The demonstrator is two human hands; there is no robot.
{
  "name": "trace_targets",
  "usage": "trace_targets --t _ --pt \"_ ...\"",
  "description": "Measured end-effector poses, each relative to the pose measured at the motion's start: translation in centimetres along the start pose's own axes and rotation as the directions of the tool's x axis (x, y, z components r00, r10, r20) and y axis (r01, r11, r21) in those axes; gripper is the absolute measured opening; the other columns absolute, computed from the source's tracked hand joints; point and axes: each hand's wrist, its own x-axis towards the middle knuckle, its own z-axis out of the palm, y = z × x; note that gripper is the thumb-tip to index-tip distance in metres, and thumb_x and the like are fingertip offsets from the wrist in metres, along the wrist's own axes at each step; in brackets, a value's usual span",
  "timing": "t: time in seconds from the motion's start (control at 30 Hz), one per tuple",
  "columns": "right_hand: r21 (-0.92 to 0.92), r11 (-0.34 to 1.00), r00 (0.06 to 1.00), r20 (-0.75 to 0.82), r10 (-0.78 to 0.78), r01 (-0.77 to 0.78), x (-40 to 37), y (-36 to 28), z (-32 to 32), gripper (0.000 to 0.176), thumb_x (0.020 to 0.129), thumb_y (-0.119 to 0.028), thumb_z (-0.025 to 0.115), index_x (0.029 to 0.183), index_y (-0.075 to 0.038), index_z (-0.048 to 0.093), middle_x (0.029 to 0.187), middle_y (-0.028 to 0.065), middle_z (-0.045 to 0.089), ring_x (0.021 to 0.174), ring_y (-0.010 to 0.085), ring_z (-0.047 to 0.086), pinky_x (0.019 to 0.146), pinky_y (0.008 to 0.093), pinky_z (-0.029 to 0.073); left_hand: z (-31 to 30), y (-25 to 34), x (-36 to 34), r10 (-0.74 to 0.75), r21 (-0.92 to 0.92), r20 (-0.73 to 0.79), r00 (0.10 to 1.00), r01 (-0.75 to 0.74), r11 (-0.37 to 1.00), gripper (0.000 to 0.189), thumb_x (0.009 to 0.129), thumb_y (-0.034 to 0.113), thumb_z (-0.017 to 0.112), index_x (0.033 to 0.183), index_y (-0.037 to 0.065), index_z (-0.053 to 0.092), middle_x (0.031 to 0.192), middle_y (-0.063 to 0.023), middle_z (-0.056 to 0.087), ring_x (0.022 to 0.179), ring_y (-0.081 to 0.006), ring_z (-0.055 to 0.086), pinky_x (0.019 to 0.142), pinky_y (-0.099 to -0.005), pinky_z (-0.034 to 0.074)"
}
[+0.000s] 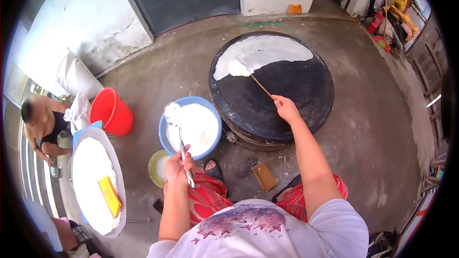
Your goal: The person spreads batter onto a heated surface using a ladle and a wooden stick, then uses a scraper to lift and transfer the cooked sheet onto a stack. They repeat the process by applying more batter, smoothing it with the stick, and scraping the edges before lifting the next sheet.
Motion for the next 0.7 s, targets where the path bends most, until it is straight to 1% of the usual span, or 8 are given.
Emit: trace_targets --t 0.13,0.2,0.33,0.4,0.47,0.57,0.63,0.7 --pt "0.067 0.998 0.993 0.121 -0.002 -0.006 -1.2 -2.3 -3.2 0.025 0.083 -0.019 0.049 0.106 -0.014 0.06 0.097 0.0131 0.061 0.092 0.0278 0.058 0.08 0.032 0.044 0.1 0.0 -0.1 -0.005 -0.008 -0.028 1.0 0.005 1.0 0.03 0.091 0.018 0.033 0.108 -0.004 0.045 0.065 -0.0033 0.043 0.046 -0.008 0.035 0.037 -0.0191 0.029" --pt "0.018 0.99 0.979 0.148 0.138 -0.142 -1.3 -2.8 -3.5 0.026 0.083 -0.02 0.05 0.106 -0.015 0.059 0.098 0.0128 0.061 0.092 0.0274 0.057 0.08 0.0324 0.044 -0.3 0.2 0.1 0.015 0.009 -0.029 0.999 -0.015 1.0 0.031 0.091 0.018 0.033 0.109 -0.004 0.045 0.066 -0.0033 0.042 0.047 -0.0081 0.034 0.037 -0.0194 0.029" --pt "-0.049 0.999 0.999 0.048 0.002 0.0 -1.6 -2.4 0.1 0.026 0.082 -0.024 0.05 0.107 -0.02 0.059 0.099 0.0112 0.06 0.093 0.0265 0.057 0.079 0.0335 0.044 -0.6 0.4 0.1 -0.001 -0.003 0.032 0.999 0.001 1.0 0.03 0.091 0.018 0.031 0.107 -0.004 0.044 0.068 -0.0046 0.042 0.049 -0.0092 0.035 0.038 -0.0201 0.03" --pt "-0.214 0.975 0.994 0.079 0.082 -0.064 -3.3 -5.7 -2.3 0.026 0.082 -0.021 0.052 0.105 -0.018 0.06 0.096 0.0095 0.062 0.089 0.024 0.059 0.077 0.0308 0.045 -0.9 0.5 0.2 -0.018 -0.013 0.061 0.998 0.019 1.0 0.029 0.091 0.017 0.03 0.106 -0.004 0.044 0.07 -0.0059 0.043 0.05 -0.01 0.035 0.039 -0.0206 0.03" --pt "-0.216 0.976 0.998 0.053 0.031 -0.019 -4.5 -5.1 -4.2 0.026 0.08 -0.021 0.054 0.106 -0.022 0.06 0.093 0.0076 0.062 0.086 0.0232 0.06 0.075 0.0307 0.045 -1.1 0.5 0.3 -0.013 -0.004 0.068 0.998 0.013 1.0 0.029 0.091 0.017 0.03 0.105 -0.004 0.044 0.07 -0.006 0.043 0.05 -0.0102 0.035 0.039 -0.0207 0.03" --pt "-0.213 0.964 0.987 0.014 0.163 -0.156 -5.6 -2.5 -4.5 0.025 0.081 -0.026 0.052 0.106 -0.024 0.06 0.099 0.008 0.061 0.092 0.0265 0.057 0.078 0.034 0.045 -1.2 0.6 0.1 -0.002 0.017 0.071 0.997 0.001 1.0 0.029 0.091 0.017 0.03 0.105 -0.004 0.045 0.07 -0.006 0.043 0.05 -0.0103 0.035 0.039 -0.0207 0.03" --pt "0.01 0.989 0.97 -0.192 0.148 -0.149 -5.3 1.8 -1.4 0.026 0.083 -0.024 0.051 0.108 -0.02 0.059 0.101 0.0108 0.06 0.094 0.0269 0.057 0.08 0.0323 0.044 -1.3 0.5 -0.1 -0.011 0.019 0.071 0.997 0.01 1.0 0.029 0.091 0.017 0.03 0.105 -0.004 0.045 0.07 -0.006 0.043 0.05 -0.0104 0.035 0.039 -0.0208 0.03" --pt "0.139 0.987 0.995 -0.05 0.09 -0.083 -6.6 1.1 0.4 0.027 0.084 -0.021 0.048 0.109 -0.014 0.058 0.103 0.0142 0.059 0.096 0.0268 0.057 0.082 0.0305 0.043 -1.2 0.6 -0.3 -0.027 0.018 0.07 0.997 0.026 0.999 0.028 0.091 0.017 0.031 0.104 -0.004 0.045 0.07 -0.0064 0.043 0.05 -0.0107 0.036 0.04 -0.021 0.031"
